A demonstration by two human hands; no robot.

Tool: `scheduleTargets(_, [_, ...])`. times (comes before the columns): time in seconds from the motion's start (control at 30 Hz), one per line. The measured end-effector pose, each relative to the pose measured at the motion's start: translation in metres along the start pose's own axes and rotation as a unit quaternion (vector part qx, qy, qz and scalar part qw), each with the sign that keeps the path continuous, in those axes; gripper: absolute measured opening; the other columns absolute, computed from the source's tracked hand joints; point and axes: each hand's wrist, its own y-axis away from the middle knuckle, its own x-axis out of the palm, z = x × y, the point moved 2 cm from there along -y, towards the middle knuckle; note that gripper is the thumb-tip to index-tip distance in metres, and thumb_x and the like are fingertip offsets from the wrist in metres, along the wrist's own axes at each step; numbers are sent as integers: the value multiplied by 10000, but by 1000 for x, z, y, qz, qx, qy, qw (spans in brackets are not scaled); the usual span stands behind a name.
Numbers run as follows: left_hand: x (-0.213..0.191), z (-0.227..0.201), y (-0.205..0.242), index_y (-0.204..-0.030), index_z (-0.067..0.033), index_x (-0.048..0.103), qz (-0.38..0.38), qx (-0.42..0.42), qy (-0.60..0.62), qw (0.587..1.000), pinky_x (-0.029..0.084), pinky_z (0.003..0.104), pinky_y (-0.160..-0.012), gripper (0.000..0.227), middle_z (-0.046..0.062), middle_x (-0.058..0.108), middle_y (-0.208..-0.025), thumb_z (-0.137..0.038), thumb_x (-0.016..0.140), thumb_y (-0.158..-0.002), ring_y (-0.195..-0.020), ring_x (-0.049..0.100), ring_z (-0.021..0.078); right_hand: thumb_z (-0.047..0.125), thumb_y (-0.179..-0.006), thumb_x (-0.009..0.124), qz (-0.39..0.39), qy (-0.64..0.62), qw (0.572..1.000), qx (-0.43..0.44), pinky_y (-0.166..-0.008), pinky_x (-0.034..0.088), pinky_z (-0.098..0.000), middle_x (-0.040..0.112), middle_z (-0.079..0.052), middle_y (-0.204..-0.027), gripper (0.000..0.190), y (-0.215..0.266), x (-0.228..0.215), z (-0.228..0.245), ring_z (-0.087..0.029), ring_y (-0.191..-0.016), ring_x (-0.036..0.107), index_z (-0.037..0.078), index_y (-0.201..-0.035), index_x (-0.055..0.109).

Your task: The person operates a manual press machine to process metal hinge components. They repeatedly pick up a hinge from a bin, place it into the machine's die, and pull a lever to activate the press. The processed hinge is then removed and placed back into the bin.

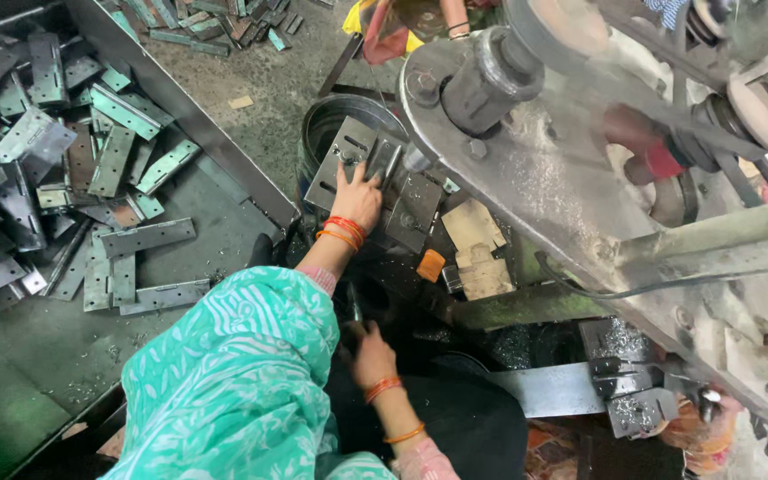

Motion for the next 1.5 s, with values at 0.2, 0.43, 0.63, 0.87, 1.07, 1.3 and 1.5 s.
scheduleTargets(0.2, [-4, -1, 25, -1060, -139, 787, 5, 13, -6, 1000, 138, 781, -1140, 333, 14, 584, -1445, -255, 486, -977, -1471, 341, 366, 238, -798, 747, -42, -87, 995, -29, -825, 579, -504, 620, -141, -1264, 513, 12, 34, -14, -412, -1042, 680, 228, -1292, 610])
scheduleTargets(0.43, [-8, -1, 19, -1141, -137, 769, 38, -40, -2, 998, 33, 803, -1128, 395, 4, 518, -1513, -283, 431, -999, -1520, 239, 368, 266, -866, 723, 36, 21, 999, -29, -905, 546, -509, 638, -198, -1221, 547, -21, -44, 1, -426, -1099, 646, 93, -1361, 569])
scheduleTargets(0.63, [-4, 4, -5, -1165, -149, 766, 59, -36, 8, 998, 11, 810, -1127, 389, -14, 492, -1544, -273, 442, -989, -1550, 196, 357, 256, -802, 743, 11, -10, 1000, 12, -893, 540, -505, 601, -197, -1330, 550, -2, -20, 10, -424, -1080, 644, 153, -1330, 630])
scheduleTargets(0.87, [-13, 9, -1, -1150, -167, 768, 61, -13, 6, 998, 12, 809, -1112, 376, -18, 488, -1537, -245, 461, -946, -1540, 188, 351, 281, -832, 722, 44, -9, 998, 31, -869, 558, -496, 642, -173, -1188, 504, -5, -27, 10, -399, -1048, 666, 146, -1306, 617])
scheduleTargets(1.07, [-17, 6, -5, -1187, -168, 760, 92, -26, -11, 995, 6, 809, -1130, 379, -15, 489, -1543, -262, 444, -999, -1551, 193, 351, 242, -862, 704, 31, 5, 999, -6, -874, 564, -504, 665, -172, -1181, 486, -17, -42, 6, -395, -1031, 680, 116, -1320, 600])
scheduleTargets(1.3, [-11, 11, -12, -1157, -162, 766, 54, -15, -5, 998, 16, 792, -1141, 377, -19, 507, -1522, -267, 440, -1000, -1552, 206, 335, 246, -806, 770, -88, -82, 992, -34, -829, 580, -495, 601, -151, -1356, 496, 8, 39, -15, -426, -1066, 670, 218, -1280, 625])
scheduleTargets(1.5, [-11, 11, -11, -1123, -168, 776, 42, -2, -17, 999, 34, 804, -1125, 354, -8, 562, -1446, -263, 477, -958, -1532, 238, 336, 256, -813, 771, -40, -65, 997, -12, -852, 564, -512, 548, -177, -1382, 529, 6, 34, -15, -445, -1067, 652, 206, -1310, 596])
